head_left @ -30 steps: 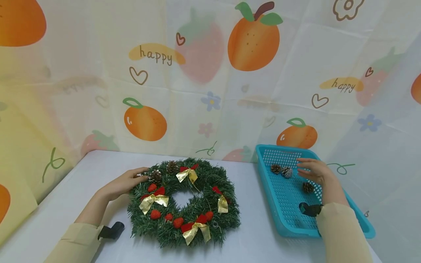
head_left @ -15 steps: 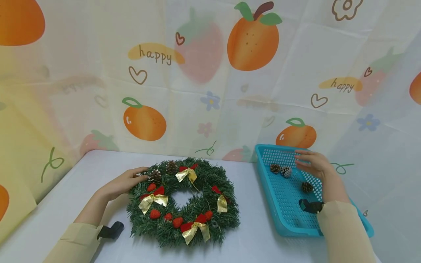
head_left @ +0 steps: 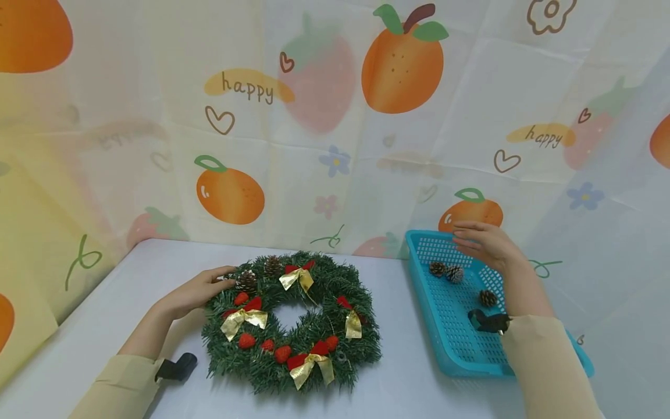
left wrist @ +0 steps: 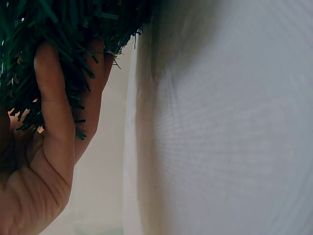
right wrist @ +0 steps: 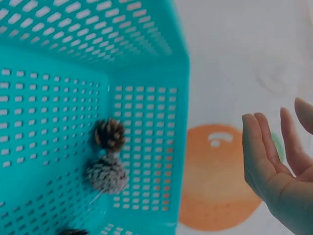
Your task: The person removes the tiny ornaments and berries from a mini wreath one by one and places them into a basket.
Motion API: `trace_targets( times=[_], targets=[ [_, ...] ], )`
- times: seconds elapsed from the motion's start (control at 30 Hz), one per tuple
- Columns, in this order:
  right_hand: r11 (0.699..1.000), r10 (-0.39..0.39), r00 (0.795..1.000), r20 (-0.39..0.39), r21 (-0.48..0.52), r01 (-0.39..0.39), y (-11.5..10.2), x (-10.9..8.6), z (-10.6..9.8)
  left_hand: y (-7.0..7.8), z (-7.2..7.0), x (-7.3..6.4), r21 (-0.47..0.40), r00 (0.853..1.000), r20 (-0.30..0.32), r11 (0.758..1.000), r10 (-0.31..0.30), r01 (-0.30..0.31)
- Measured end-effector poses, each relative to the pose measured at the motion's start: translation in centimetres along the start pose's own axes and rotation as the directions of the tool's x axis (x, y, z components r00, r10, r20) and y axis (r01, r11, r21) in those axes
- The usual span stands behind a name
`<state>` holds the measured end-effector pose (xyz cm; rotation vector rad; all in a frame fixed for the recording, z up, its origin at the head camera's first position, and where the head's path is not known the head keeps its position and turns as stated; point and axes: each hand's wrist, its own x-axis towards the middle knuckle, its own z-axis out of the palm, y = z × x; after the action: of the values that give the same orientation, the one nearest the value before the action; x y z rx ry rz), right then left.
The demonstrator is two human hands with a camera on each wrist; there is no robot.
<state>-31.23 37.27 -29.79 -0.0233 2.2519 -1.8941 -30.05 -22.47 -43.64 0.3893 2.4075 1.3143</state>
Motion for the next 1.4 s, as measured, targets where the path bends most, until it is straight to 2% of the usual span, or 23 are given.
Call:
trace_targets(
  times=[0.23, 0.4, 0.87, 1.4],
  targets=[
    [0.986, -0.065, 0.996, 0.064, -0.150, 0.074, -1.4, 0.4, 2.8, 0.0, 0.0, 0.0, -0.006, 1.000, 0.002, 1.000, 0.004, -0.004],
    [0.971, -0.093, 0.990, 0.102, -0.210, 0.113, -1.9, 0.9, 4.5, 0.0, 0.0, 0.0, -0.008, 1.000, 0.004, 1.000, -0.003, 0.003],
    [0.968, -0.086, 0.984, 0.154, -0.219, 0.119, -2.5, 2.8, 9.1, 0.1, 0.1, 0.0, 0.000, 1.000, -0.006, 1.000, 0.012, -0.012],
    [0.983, -0.075, 0.969, 0.236, -0.145, 0.111, -2.9, 5.4, 14.4, 0.0, 0.1, 0.1, 0.001, 1.000, -0.013, 1.000, 0.010, -0.010]
  ],
)
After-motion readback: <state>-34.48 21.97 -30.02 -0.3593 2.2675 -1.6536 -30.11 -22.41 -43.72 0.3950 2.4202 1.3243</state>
